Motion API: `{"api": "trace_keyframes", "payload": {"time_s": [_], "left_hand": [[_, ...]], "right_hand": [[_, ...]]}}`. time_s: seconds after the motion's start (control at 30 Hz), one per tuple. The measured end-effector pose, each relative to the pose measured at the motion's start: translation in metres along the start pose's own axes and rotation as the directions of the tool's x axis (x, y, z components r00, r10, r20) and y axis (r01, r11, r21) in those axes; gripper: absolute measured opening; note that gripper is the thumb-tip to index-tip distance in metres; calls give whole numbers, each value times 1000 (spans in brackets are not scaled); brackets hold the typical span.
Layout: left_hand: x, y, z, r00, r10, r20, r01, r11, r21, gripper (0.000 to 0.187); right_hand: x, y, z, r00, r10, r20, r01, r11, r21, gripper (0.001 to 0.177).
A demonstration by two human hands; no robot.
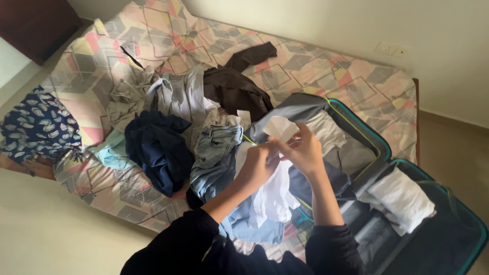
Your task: The person picks up and folds various items of clothing from a bed and places them into an open suitcase.
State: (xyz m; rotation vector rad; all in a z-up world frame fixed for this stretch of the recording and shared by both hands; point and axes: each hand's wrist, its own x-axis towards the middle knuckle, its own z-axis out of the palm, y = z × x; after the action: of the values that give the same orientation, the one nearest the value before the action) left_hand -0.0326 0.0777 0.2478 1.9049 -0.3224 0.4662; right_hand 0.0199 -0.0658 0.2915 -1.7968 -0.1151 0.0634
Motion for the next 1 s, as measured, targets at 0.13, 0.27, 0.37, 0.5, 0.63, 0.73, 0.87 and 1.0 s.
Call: {"api": "trace_keyframes", "payload": {"time_s": [0.13,0.27,0.37,0.5,0.63,0.73,0.87,1.0], "left_hand": [[-8,11,-1,994,-39,102,32,997,65,13],[-12,9,-1,994,89,68,-91,996,26,11],[-13,-3,5,995,1,103,-3,1000,24,10],[-18,-15,26,960,276,-38,-276,961,5,11],[-25,-28,28,1000,-4,16,6,991,-135,14],[-29,-35,27,1000,11,-7,-11,996,-85,24],[-29,-31,22,995,87,-47,-87,996,6,30],[-34,-16,14,977,214,-21,-214,977,12,40]], "right_hand": [[1,3,2,978,-208,-10,182,878,-443,63],[4,2,-3,992,-123,36,123,836,-535,45],[6,2,-7,991,-97,87,129,825,-550,58],[21,17,-20,972,-101,214,211,784,-585,61],[26,42,-13,972,24,232,91,877,-471,62],[27,58,-2,972,155,178,-125,978,-169,56],[28,79,3,969,173,174,-188,980,70,46],[31,90,0,981,145,130,-145,989,-11,30]]}}
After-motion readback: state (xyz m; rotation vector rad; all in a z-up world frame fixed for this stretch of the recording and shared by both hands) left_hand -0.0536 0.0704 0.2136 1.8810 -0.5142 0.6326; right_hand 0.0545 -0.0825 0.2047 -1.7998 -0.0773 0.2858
